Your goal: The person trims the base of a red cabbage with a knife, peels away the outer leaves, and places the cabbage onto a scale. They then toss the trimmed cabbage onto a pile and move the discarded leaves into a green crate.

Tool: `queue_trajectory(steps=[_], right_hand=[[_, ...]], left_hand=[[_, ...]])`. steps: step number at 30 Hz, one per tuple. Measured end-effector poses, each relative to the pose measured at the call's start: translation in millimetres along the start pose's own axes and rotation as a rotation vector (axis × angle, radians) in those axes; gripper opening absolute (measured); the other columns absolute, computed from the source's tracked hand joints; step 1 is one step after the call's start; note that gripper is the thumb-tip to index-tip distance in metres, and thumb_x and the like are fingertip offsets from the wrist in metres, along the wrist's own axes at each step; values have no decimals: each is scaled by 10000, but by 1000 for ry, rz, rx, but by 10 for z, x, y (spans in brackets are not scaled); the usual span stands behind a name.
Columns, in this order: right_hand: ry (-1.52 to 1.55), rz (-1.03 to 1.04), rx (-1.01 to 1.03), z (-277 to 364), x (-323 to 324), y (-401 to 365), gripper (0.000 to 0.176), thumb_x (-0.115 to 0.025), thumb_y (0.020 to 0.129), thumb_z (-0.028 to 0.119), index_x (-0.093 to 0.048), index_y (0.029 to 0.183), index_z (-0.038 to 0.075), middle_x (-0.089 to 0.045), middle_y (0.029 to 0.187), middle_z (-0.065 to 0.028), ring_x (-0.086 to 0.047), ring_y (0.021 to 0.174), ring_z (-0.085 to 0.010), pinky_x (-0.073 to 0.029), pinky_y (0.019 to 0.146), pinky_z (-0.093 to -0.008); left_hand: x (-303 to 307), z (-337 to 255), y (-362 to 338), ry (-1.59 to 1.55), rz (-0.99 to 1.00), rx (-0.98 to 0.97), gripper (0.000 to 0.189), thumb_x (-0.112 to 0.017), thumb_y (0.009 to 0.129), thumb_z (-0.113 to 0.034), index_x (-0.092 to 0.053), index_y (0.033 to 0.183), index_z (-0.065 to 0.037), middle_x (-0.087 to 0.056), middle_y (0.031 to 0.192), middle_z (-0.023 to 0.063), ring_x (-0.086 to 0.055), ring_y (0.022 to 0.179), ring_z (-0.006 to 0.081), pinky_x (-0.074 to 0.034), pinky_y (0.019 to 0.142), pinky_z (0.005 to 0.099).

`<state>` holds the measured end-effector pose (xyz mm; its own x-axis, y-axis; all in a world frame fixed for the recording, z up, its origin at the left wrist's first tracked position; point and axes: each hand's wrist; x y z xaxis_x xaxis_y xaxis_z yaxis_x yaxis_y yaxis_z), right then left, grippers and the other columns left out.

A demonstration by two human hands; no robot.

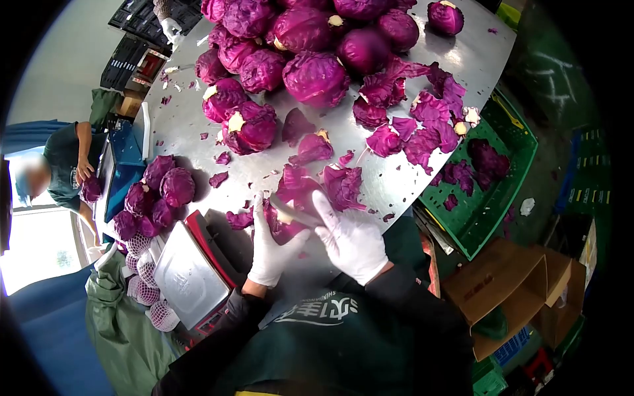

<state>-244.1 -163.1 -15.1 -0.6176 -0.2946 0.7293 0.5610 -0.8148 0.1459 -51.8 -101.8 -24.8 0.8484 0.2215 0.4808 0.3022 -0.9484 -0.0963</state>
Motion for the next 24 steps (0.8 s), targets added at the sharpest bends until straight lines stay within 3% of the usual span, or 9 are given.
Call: queue_trajectory(steps=[1, 4, 7, 14, 15, 18, 19, 21, 24], right_hand=[[-9, 58, -38, 53, -35, -32, 630, -539, 974, 241, -318, 1549, 111, -592, 794, -92, -541, 675, -276, -456, 671, -402], [-129, 203, -116, 108, -87, 54, 631, -528, 976, 247, -307, 1552, 115, -596, 749, -92, -560, 671, -287, -462, 668, -404], [-185, 103, 5, 31, -163, 143, 649, -513, 981, 345, -296, 1546, 111, -584, 616, -75, -581, 487, -257, -478, 479, -395], [-210, 87, -124, 83, -268, 267, 559, -545, 965, 320, -420, 1485, 158, -594, 597, -67, -609, 479, -255, -492, 474, -405], [-93, 10, -150, 99, -273, 275, 472, -529, 980, 332, -498, 1428, 187, -610, 608, -106, -608, 486, -304, -491, 472, -439], [-23, -41, -441, -140, -194, 423, 388, -486, 1015, 319, -555, 1384, 218, -639, 662, -127, -627, 564, -344, -482, 519, -440], [-65, -39, -510, -414, -321, 439, 368, -447, 1024, 362, -606, 1311, 195, -661, 701, -176, -631, 576, -399, -493, 525, -497], [170, -24, -525, -623, -411, 473, 411, -424, 1036, 396, -585, 1344, 176, -688, 796, -196, -672, 678, -361, -524, 627, -446], [545, 95, -653, -464, -157, 552, 454, -435, 1041, 404, -531, 1407, 153, -697, 825, -182, -691, 687, -278, -528, 694, -372]], left_hand=[[-2, 4, 4, -28, 28, 41, 1132, -852, 727, -121, -85, 1552, -8, -299, 1492, 206, -385, 1356, 284, -373, 1108, 392], [8, -18, 35, 16, 54, 7, 1125, -841, 722, -121, -89, 1547, 16, -324, 1469, 212, -412, 1328, 292, -371, 1100, 406], [-36, 60, 43, 120, 20, -111, 1138, -849, 640, -101, -142, 1519, 57, -365, 1397, 246, -399, 1295, 337, -301, 1119, 481], [-101, 28, 40, 228, -53, -186, 1129, -850, 674, -182, -142, 1522, 52, -314, 1448, 276, -333, 1358, 391, -262, 1150, 476], [-100, -2, 16, 237, -42, -154, 1116, -845, 701, -193, -135, 1522, 66, -283, 1486, 281, -308, 1394, 384, -250, 1165, 460], [-74, -54, -97, 276, -37, -154, 1126, -852, 705, -206, -132, 1524, 74, -256, 1519, 286, -287, 1429, 378, -239, 1179, 448], [-47, -7, -139, 260, -18, -193, 1135, -857, 696, -193, -129, 1525, 73, -251, 1525, 278, -285, 1431, 372, -237, 1180, 446], [-4, 155, -154, 57, 24, -224, 1174, -870, 673, -144, -101, 1534, 64, -226, 1553, 247, -269, 1444, 341, -226, 1187, 442], [198, -46, -100, -211, 116, -67, 1190, -843, 706, -65, -37, 1582, -56, -206, 1576, 208, -246, 1458, 298, -239, 1188, 432]])
Point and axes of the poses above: each hand's wrist, its own y-axis towards the middle knuckle, its own x-axis out of the back of the hand, z = x × y
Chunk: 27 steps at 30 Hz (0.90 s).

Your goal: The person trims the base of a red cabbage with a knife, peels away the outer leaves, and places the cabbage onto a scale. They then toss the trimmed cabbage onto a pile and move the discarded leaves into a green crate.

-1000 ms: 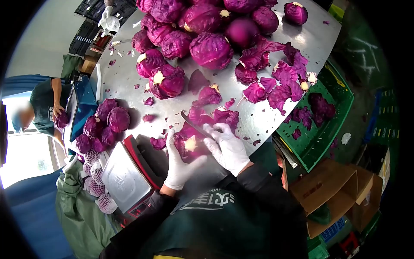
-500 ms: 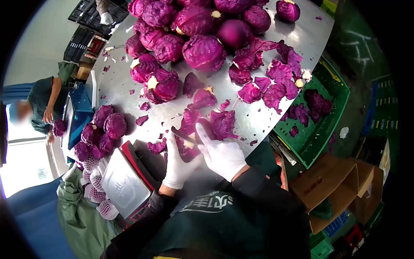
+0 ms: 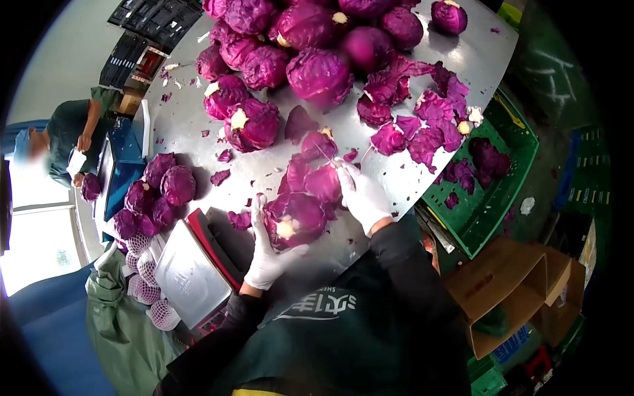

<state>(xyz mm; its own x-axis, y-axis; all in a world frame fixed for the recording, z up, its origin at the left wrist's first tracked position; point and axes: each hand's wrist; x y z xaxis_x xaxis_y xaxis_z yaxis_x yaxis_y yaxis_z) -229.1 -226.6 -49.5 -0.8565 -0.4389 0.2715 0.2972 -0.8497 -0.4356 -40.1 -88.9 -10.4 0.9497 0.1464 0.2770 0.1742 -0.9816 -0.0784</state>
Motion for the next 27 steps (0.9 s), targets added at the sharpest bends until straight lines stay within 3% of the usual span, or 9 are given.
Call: queue_trajectory(steps=[3, 6, 9, 12, 20, 22, 24, 25, 27], right_hand=[[-26, -31, 99, -6, -13, -170, 486, -440, 1048, 335, -390, 1514, 206, -669, 725, -135, -677, 647, -256, -522, 682, -359], [-223, -189, 322, -12, 46, -437, 544, -489, 1021, 305, -325, 1541, 298, -657, 718, -171, -668, 639, -330, -520, 593, -402], [-497, -98, 487, 118, 12, -675, 636, -549, 985, 331, -275, 1558, 310, -615, 649, -110, -594, 498, -323, -488, 500, -439], [-663, -142, 632, -51, -152, -659, 678, -547, 983, 349, -245, 1575, 218, -546, 585, -40, -552, 433, -252, -473, 440, -395], [-617, -7, 633, 71, -152, -579, 656, -530, 997, 335, -255, 1555, 126, -588, 617, -74, -608, 487, -267, -476, 441, -406], [-669, -62, 627, 112, -150, -556, 558, -526, 998, 319, -376, 1504, 139, -589, 622, -79, -606, 487, -264, -480, 446, -412], [-669, -192, 691, 52, -207, -471, 487, -525, 997, 318, -478, 1452, 151, -584, 621, -85, -603, 485, -262, -480, 446, -415], [-558, -351, 665, -6, -255, -349, 403, -528, 995, 323, -588, 1355, 151, -600, 626, -105, -612, 504, -288, -482, 461, -440], [-293, -296, 283, -40, -101, -96, 391, -522, 1009, 360, -607, 1330, 154, -626, 642, -148, -628, 545, -338, -498, 509, -453]], left_hand=[[41, 164, -44, -62, 10, 185, 1181, -832, 711, -27, -39, 1585, -80, -240, 1570, 183, -228, 1463, 280, -222, 1201, 451], [27, 62, 76, 292, 64, 58, 1141, -820, 708, 2, -82, 1576, -62, -289, 1538, 181, -287, 1435, 279, -370, 1129, 430], [-9, -109, 196, 579, 138, -208, 1122, -797, 706, 35, -88, 1572, -53, -279, 1531, 206, -341, 1408, 282, -490, 1029, 390], [2, -32, 236, 240, 196, 57, 1122, -802, 707, 5, -92, 1573, -51, -221, 1569, 215, -268, 1448, 293, -387, 1124, 425], [112, 31, 315, 316, 278, -46, 1151, -848, 695, -66, -104, 1573, -34, -109, 1619, 250, -106, 1516, 345, -182, 1205, 419], [110, 28, 326, 223, 297, 15, 1162, -858, 682, -82, -110, 1570, -24, -80, 1625, 260, -63, 1525, 361, -141, 1215, 423], [114, 3, 332, 335, 309, -23, 1167, -856, 672, -78, -111, 1568, -21, -76, 1623, 264, -61, 1525, 370, -139, 1216, 434], [117, -8, 335, 392, 315, -42, 1170, -855, 667, -76, -111, 1568, -20, -75, 1623, 265, -59, 1525, 375, -138, 1216, 439], [121, -6, 306, 377, 307, -63, 1175, -854, 660, -71, -111, 1570, -26, -68, 1623, 266, -56, 1525, 377, -129, 1218, 448]])
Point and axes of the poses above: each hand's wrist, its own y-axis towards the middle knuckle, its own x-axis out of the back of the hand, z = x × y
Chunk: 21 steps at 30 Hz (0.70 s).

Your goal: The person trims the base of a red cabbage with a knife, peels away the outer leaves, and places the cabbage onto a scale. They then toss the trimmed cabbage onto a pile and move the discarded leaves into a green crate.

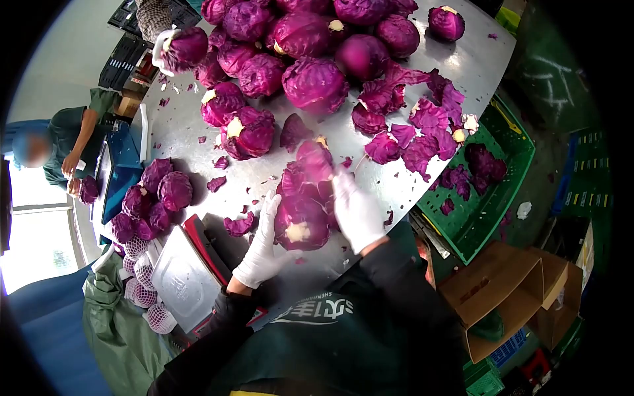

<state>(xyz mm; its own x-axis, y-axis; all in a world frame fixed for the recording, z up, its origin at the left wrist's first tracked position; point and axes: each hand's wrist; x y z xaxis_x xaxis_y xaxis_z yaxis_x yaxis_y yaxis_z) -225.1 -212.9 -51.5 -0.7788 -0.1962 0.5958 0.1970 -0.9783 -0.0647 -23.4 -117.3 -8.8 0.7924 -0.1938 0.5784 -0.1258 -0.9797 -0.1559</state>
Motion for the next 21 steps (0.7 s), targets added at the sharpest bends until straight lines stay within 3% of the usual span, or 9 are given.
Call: queue_trajectory(steps=[2, 5, 6, 9, 10, 14, 15, 18, 21], right_hand=[[120, 191, -143, 111, 191, 71, 486, -536, 999, 432, -531, 1409, 172, -669, 724, -170, -676, 626, -337, -525, 596, -460], [-69, 213, 254, 200, 35, -106, 772, -652, 893, 546, -402, 1487, 121, -664, 1169, -191, -653, 1070, -322, -531, 868, -386], [-25, 360, 81, 301, 77, -45, 807, -699, 861, 534, -420, 1466, 80, -631, 1242, -194, -598, 1184, -315, -509, 932, -353], [184, 364, -238, 170, 6, 68, 696, -719, 859, 481, -519, 1360, 41, -692, 1126, -144, -682, 817, -211, -543, 756, -342], [170, 338, -159, 150, 6, 40, 638, -715, 864, 469, -558, 1306, 36, -707, 1074, -123, -641, 664, -173, -536, 683, -335], [160, 455, 47, 129, -112, -298, 689, -699, 875, 463, -510, 1402, 62, -682, 1158, -158, -681, 970, -278, -537, 852, -374], [319, 403, 94, 110, -249, -411, 591, -688, 886, 436, -576, 1333, 66, -685, 1100, -138, -686, 896, -279, -549, 803, -376], [13, 338, 302, 372, -95, -454, 333, -650, 896, 342, -675, 1068, 59, -662, 955, -80, -679, 722, -261, -554, 653, -386], [-367, 258, 361, 305, -62, -315, 288, -635, 877, 310, -669, 1016, 60, -665, 962, -93, -680, 723, -275, -550, 640, -403]], left_hand=[[5, -30, -38, -15, -7, 9, 1177, -851, 649, -53, -121, 1572, -35, -65, 1625, 262, -51, 1526, 376, -116, 1220, 458], [33, -50, -15, 6, 18, -24, 1171, -853, 645, -53, -135, 1571, -38, -71, 1627, 256, -52, 1527, 372, -115, 1221, 453], [36, -51, -28, 7, 18, -74, 1174, -857, 629, -32, -152, 1568, -36, -100, 1625, 245, -71, 1527, 368, -128, 1220, 450], [63, -9, -165, -104, -3, 45, 1183, -864, 613, -10, -166, 1567, -37, -104, 1629, 236, -90, 1527, 357, -148, 1219, 448], [72, -68, -248, -226, -47, 148, 1179, -873, 643, -9, -137, 1563, -45, -221, 1593, 189, -285, 1456, 329, -248, 1191, 431], [85, -262, -442, -592, -140, 418, 990, -887, 715, -93, -211, 1438, -54, -393, 1373, 116, -464, 1178, 189, -397, 1076, 361], [14, -165, -442, -502, -218, 381, 967, -887, 715, -106, -228, 1421, -53, -394, 1370, 121, -461, 1191, 196, -394, 1076, 364], [-143, -24, -476, -305, -398, 327, 916, -884, 714, -168, -287, 1397, -43, -410, 1357, 127, -448, 1242, 221, -379, 1082, 379], [-172, -57, -529, -265, -335, 227, 926, -897, 691, -183, -319, 1399, -33, -417, 1356, 127, -433, 1273, 227, -359, 1103, 382]])
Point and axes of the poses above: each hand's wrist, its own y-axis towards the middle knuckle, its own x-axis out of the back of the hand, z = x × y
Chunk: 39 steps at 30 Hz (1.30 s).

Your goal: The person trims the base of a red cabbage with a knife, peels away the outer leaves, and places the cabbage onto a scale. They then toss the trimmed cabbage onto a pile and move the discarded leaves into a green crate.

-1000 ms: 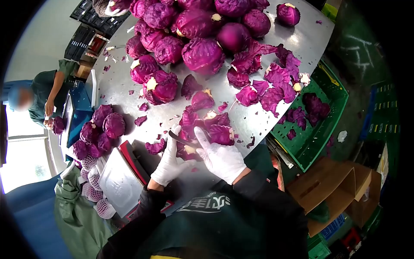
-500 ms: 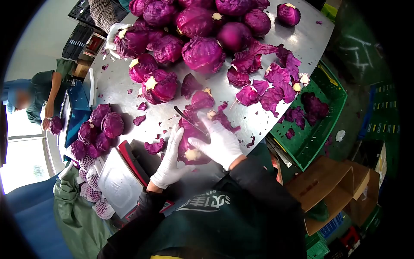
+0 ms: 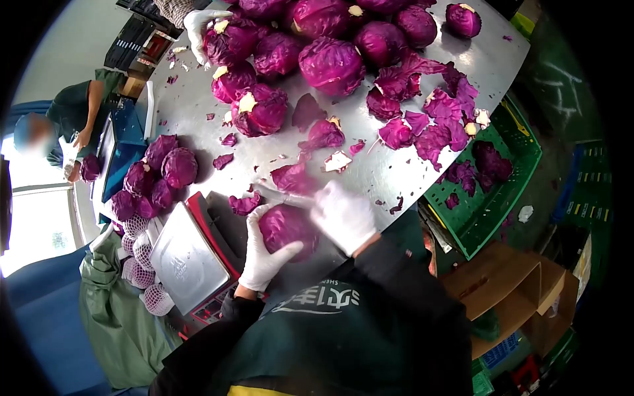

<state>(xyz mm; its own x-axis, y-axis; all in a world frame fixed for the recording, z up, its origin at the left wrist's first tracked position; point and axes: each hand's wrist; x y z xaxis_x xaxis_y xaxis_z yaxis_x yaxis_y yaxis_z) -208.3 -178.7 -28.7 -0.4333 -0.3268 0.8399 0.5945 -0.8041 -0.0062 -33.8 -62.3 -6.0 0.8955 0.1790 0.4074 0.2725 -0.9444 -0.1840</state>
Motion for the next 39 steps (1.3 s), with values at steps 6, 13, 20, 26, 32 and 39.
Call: queue_trajectory(steps=[6, 13, 20, 26, 32, 39], right_hand=[[108, -305, -219, -556, 46, 309, 276, -617, 921, 273, -685, 1052, 39, -654, 1062, -140, -676, 843, -316, -550, 764, -410], [411, 54, -51, 294, 401, -69, 532, -734, 881, 329, -564, 1334, 109, -684, 1042, -138, -697, 825, -238, -557, 751, -355], [706, -152, -117, 376, 221, -125, 247, -720, 880, 149, -643, 1098, 60, -725, 894, -135, -689, 635, -189, -544, 606, -297], [1127, -384, -625, -461, 622, 115, 259, -661, 958, 146, -554, 1168, 37, -651, 884, -29, -508, 509, -50, -412, 448, -182], [765, -73, 93, 313, 499, 16, 653, -767, 855, 238, -502, 1452, 237, -559, 1152, -77, -602, 774, -141, -548, 726, -273], [238, -120, 432, 647, 473, 80, 442, -745, 783, 216, -647, 1213, 250, -546, 902, -23, -639, 730, -205, -534, 582, -331]], left_hand=[[153, 233, -164, -422, -86, 232, 804, -809, 806, -142, -334, 1453, -98, -514, 1329, 91, -536, 1202, 211, -476, 976, 351], [-3, -8, -15, -766, -263, 366, 542, -663, 920, -108, -391, 1386, -154, -563, 1250, 48, -594, 1049, 157, -535, 756, 271], [-34, -194, 39, -921, -318, 332, 503, -684, 933, -243, -439, 1363, -152, -574, 1265, 49, -597, 1093, 186, -549, 785, 333], [159, -202, 81, -1506, -216, 472, 723, -623, 936, -513, -392, 1464, -76, -469, 1465, 145, -479, 1334, 337, -400, 1106, 578], [107, -207, 106, -1753, 52, 496, 755, -522, 920, -652, -385, 1470, -153, -447, 1471, 181, -440, 1336, 377, -375, 1069, 603], [147, -386, 52, -1424, -120, 555, 474, -554, 979, -519, -623, 1173, -92, -725, 987, 76, -696, 822, 200, -564, 751, 393]])
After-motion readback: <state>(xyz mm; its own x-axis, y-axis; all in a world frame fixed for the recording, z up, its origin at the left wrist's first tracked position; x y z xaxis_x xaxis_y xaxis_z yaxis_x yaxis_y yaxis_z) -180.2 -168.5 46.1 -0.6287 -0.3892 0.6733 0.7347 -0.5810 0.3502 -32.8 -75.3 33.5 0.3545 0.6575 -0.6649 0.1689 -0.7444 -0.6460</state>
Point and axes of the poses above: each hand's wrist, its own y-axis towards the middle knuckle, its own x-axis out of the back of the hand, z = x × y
